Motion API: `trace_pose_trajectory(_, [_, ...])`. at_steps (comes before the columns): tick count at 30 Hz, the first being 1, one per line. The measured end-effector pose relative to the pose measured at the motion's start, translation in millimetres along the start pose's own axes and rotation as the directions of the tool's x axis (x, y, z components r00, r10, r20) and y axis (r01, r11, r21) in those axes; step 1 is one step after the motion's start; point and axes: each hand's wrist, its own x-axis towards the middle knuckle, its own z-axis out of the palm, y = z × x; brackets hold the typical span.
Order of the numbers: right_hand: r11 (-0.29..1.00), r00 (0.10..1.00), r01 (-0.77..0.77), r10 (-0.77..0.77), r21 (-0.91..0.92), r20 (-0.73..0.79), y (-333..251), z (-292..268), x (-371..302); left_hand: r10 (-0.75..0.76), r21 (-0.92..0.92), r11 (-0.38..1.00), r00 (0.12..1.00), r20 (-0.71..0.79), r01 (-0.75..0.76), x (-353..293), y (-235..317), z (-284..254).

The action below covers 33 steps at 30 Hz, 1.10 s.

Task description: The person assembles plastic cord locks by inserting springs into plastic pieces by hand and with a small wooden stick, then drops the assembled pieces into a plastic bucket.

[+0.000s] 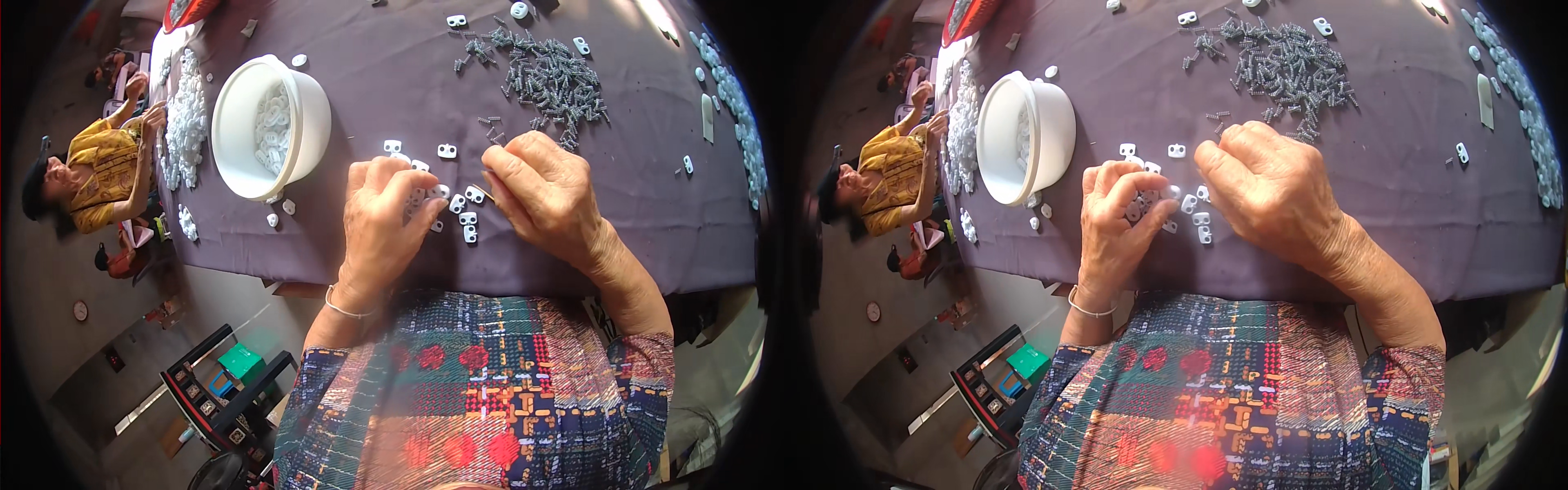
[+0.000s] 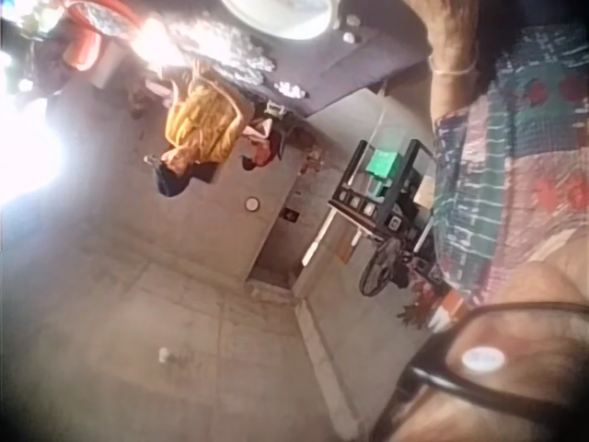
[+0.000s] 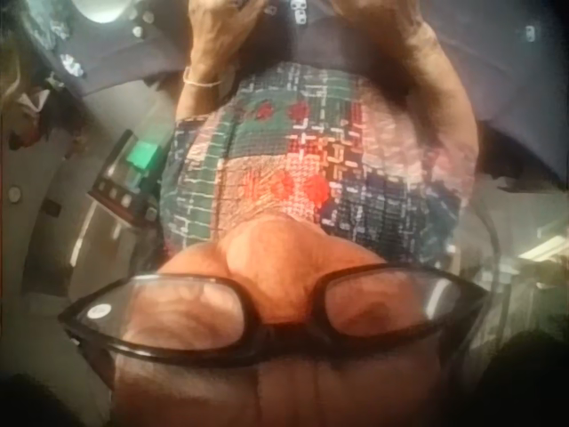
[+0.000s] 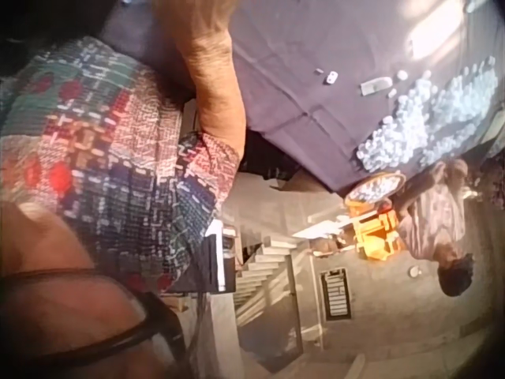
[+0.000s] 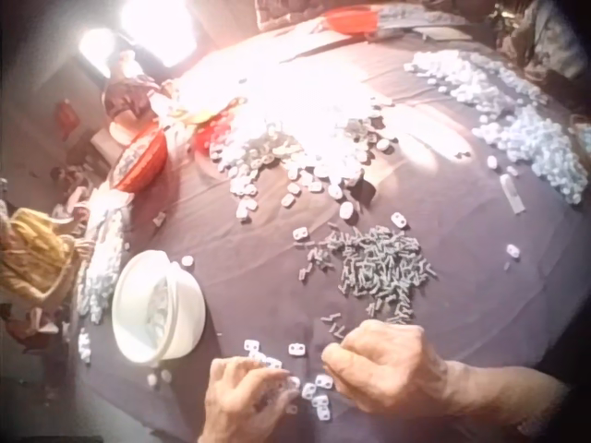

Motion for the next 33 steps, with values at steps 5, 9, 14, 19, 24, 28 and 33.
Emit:
trace_pose_trajectory(5, [1.000, 0.999, 0.012, -0.012, 0.009, 0.051, 0, 2, -1, 0.075, -0.101, 0.992, 0.996, -0.052, -0.080, -1, -8, 4])
trace_pose_trajectory(9, [0.999, 0.997, 0.018, -0.021, 0.041, 0.072, 1, 0, 1, -0.070, -0.309, 0.951, 0.986, -0.149, 0.021, -3, -7, 4])
trace_pose_trajectory(14, [0.987, 0.970, 0.114, -0.085, -0.116, 0.229, -3, 10, -3, -0.090, -0.349, 0.937, 0.979, -0.182, 0.022, 14, -7, 1])
trace_pose_trajectory(19, [0.981, 0.966, 0.086, -0.040, -0.171, 0.255, -6, 10, -5, -0.120, -0.322, 0.944, 0.981, -0.154, 0.065, 25, -10, -1])
trace_pose_trajectory(24, [0.974, 0.964, -0.012, 0.070, -0.225, 0.256, -10, 13, -7, -0.110, -0.325, 0.943, 0.989, -0.098, 0.073, 45, -13, 7])
trace_pose_trajectory(28, [0.980, 0.959, 0.007, 0.049, -0.197, 0.280, -10, 14, -10, -0.062, -0.208, 0.977, 0.996, -0.069, 0.046, 51, -17, 11])
trace_pose_trajectory(33, [0.978, 0.962, 0.021, 0.037, -0.209, 0.271, -11, 13, -9, -0.034, -0.153, 0.988, 0.995, -0.089, 0.020, 60, -14, 8])
